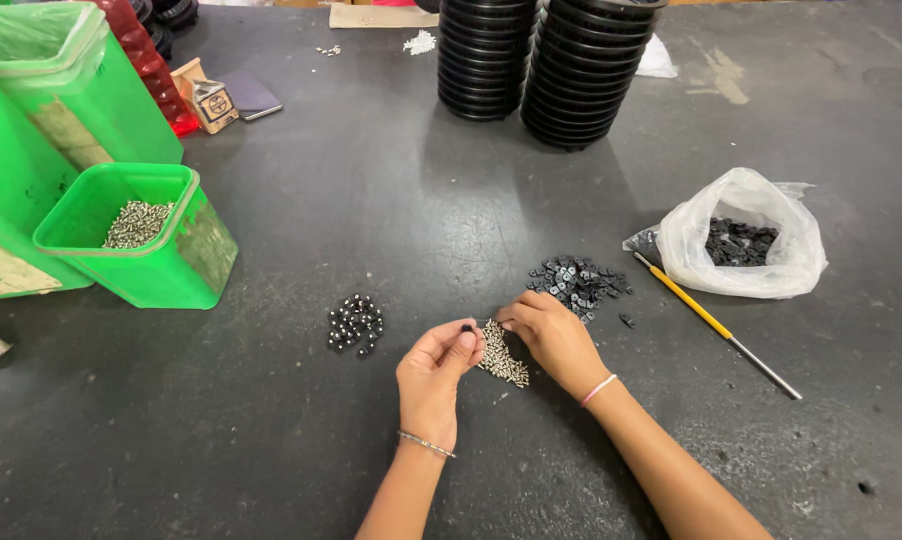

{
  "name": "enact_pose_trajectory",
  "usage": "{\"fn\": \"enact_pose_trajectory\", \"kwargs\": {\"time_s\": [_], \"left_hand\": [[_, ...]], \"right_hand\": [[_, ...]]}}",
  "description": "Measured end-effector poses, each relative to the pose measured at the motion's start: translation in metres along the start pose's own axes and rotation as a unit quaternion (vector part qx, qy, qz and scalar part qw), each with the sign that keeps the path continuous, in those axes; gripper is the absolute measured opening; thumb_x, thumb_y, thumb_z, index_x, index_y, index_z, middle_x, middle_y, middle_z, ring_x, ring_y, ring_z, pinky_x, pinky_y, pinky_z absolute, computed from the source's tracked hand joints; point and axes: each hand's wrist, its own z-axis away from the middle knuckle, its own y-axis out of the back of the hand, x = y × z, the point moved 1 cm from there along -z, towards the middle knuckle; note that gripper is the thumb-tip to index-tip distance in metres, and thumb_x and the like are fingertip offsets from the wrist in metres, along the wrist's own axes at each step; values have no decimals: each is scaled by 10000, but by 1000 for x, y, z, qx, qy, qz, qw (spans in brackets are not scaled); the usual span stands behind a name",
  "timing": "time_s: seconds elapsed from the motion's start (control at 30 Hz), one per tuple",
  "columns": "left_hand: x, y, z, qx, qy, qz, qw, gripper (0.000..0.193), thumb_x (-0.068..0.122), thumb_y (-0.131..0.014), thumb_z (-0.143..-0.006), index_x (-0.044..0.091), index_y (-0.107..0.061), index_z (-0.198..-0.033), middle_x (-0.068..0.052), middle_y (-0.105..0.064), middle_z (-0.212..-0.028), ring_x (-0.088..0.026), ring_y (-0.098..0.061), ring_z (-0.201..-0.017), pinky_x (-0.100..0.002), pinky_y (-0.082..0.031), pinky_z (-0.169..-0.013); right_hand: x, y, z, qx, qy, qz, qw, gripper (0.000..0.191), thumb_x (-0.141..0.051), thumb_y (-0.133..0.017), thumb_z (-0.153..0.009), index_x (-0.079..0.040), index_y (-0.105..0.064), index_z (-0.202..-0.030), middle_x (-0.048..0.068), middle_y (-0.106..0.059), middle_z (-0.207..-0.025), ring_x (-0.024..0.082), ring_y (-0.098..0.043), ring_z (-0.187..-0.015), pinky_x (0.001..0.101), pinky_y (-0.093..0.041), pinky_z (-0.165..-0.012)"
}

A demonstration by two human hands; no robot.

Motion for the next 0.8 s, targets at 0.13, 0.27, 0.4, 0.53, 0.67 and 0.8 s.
{"fn": "enact_pose_trajectory", "kwargs": {"time_s": [0.13, 0.27, 0.4, 0.53, 0.67, 0.8], "left_hand": [[-5, 4, -6, 5, -29, -23, 999, 159, 24, -707, -909, -49, -725, -1048, -87, -759, -916, -132, -703, -805, -279, -590, -774], [-12, 8, -10, 3, -65, -46, 997, 119, -11, -709, -907, -55, -728, -1015, -86, -751, -876, -120, -676, -763, -262, -569, -727], [-15, 5, -11, 17, -90, -85, 992, 92, -16, -732, -891, -55, -732, -974, -76, -744, -836, -109, -662, -719, -259, -559, -684], [-10, -3, -9, 24, -89, -121, 988, 121, 9, -762, -870, -43, -752, -978, -74, -765, -843, -96, -678, -705, -250, -580, -663], [-3, -9, -5, 32, -79, -146, 986, 154, 19, -783, -848, -44, -753, -985, -80, -785, -857, -98, -708, -710, -250, -614, -661], [1, -11, -1, 14, -85, -152, 985, 158, 21, -782, -844, -32, -764, -992, -59, -787, -863, -80, -704, -725, -242, -605, -664]], "right_hand": [[-2, -5, 0, 17, 8, 26, 999, 101, -94, -693, -885, -65, -704, -981, 105, -662, -941, 309, -643, -930, 400, -525, -814], [-5, -1, 3, 43, -77, -74, 993, 129, -107, -702, -891, -52, -712, -1007, 86, -707, -940, 249, -696, -833, 341, -554, -744], [-18, 12, 11, 62, -129, -157, 977, 172, -125, -740, -880, -33, -723, -1023, 57, -760, -899, 149, -711, -763, 283, -560, -708], [-35, 18, 18, 73, -147, -213, 963, 157, -124, -752, -880, -27, -739, -1003, 38, -763, -871, 101, -696, -748, 266, -565, -703], [-43, 17, 17, 62, -147, -246, 956, 152, -114, -757, -874, -27, -751, -998, 30, -762, -863, 90, -700, -772, 258, -576, -726], [-43, 19, 17, 56, -137, -242, 959, 151, -113, -754, -875, -26, -745, -998, 22, -763, -890, 92, -717, -797, 258, -584, -746]]}}
